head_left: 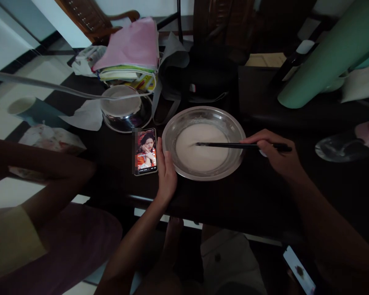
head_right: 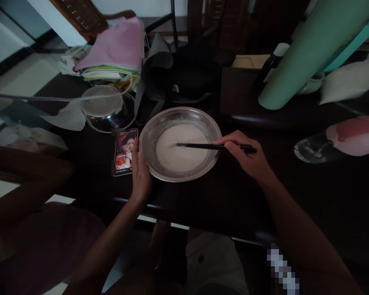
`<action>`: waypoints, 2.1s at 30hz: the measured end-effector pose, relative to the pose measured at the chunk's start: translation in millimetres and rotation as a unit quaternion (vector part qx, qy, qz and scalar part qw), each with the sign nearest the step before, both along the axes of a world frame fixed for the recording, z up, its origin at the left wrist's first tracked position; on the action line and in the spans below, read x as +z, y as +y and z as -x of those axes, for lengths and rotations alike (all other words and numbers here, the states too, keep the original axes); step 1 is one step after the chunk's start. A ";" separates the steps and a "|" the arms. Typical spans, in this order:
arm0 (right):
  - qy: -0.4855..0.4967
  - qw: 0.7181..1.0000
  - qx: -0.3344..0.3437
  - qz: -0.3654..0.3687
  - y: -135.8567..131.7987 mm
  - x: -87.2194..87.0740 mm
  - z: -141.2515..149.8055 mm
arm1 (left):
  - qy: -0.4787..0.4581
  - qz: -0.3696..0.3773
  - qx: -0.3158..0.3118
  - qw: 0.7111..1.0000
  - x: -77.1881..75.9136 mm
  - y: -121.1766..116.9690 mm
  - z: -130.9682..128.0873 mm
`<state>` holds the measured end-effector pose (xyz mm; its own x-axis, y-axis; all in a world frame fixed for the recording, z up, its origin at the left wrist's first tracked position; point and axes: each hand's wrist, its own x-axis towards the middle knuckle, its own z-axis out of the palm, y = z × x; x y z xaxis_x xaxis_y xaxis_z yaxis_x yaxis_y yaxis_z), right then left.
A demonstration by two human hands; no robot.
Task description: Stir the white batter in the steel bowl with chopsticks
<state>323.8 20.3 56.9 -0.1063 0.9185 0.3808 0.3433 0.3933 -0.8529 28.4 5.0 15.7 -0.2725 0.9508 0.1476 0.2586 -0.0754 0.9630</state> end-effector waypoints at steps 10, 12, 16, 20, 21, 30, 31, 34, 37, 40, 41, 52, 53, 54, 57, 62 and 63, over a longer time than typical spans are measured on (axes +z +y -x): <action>-0.008 1.000 0.029 -0.008 1.2 -3.6 0.1 | -0.005 -0.007 0.002 1.000 -2.2 0.2 0.1; 0.006 1.000 -0.011 -0.021 1.7 -3.1 -1.7 | -0.007 -0.008 0.002 1.000 -2.8 0.3 0.0; 0.041 0.999 -0.020 -0.009 1.1 -1.0 -1.5 | -0.005 -0.009 -0.002 1.000 -2.3 0.5 -0.2; -0.017 0.999 0.035 -0.009 0.0 -0.3 0.8 | -0.004 -0.006 0.003 1.000 -1.7 0.3 -0.3; -0.020 0.999 0.024 -0.013 0.2 -0.6 0.1 | -0.003 -0.007 0.002 1.000 -1.9 0.3 -0.2; 0.005 0.999 0.029 -0.014 -0.4 -0.8 1.3 | -0.006 -0.010 0.004 1.000 -2.9 0.7 -0.5; -0.007 0.999 0.033 -0.016 -0.4 -0.8 1.5 | -0.008 -0.012 0.003 1.000 -2.8 0.7 -0.8; 0.017 0.999 -0.023 -0.022 0.4 -1.9 -0.2 | 0.001 -0.012 0.001 1.000 -2.5 0.9 -1.0; 0.078 0.996 -0.043 -0.020 1.0 -3.3 -0.7 | 0.011 -0.007 0.000 1.000 -2.1 1.0 -0.4; 0.035 0.999 0.019 -0.019 0.6 -3.0 1.7 | 0.009 -0.004 0.002 1.000 -1.9 0.7 0.0; 0.010 0.999 0.032 -0.018 0.5 -2.6 2.2 | 0.008 -0.004 0.003 1.000 -1.9 0.5 0.0; 0.006 0.999 0.032 -0.018 0.2 -3.0 0.6 | 0.002 -0.008 -0.001 1.000 -1.9 0.7 -0.3; -0.004 0.999 0.028 -0.020 0.1 -2.5 0.8 | -0.002 -0.008 0.000 1.000 -1.8 0.7 -0.5; -0.003 1.000 0.012 -0.023 0.2 -2.1 0.7 | -0.004 -0.006 0.001 1.000 -1.6 0.6 -0.8; 0.038 0.998 -0.038 -0.027 0.7 -1.7 -0.1 | -0.002 0.002 0.000 1.000 -0.7 0.1 -1.4; -0.002 0.999 0.045 -0.005 0.0 -1.9 2.2 | -0.010 0.001 -0.001 1.000 0.3 -0.5 -0.5; -0.012 0.999 0.047 -0.003 -0.2 -1.7 2.3 | -0.009 0.002 -0.001 1.000 0.5 -0.6 -0.3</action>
<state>321.5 20.1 55.2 -0.2003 0.9022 0.3819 0.3248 0.4289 -0.8429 28.7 4.4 16.2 -0.2729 0.9519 0.1396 0.2419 -0.0725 0.9676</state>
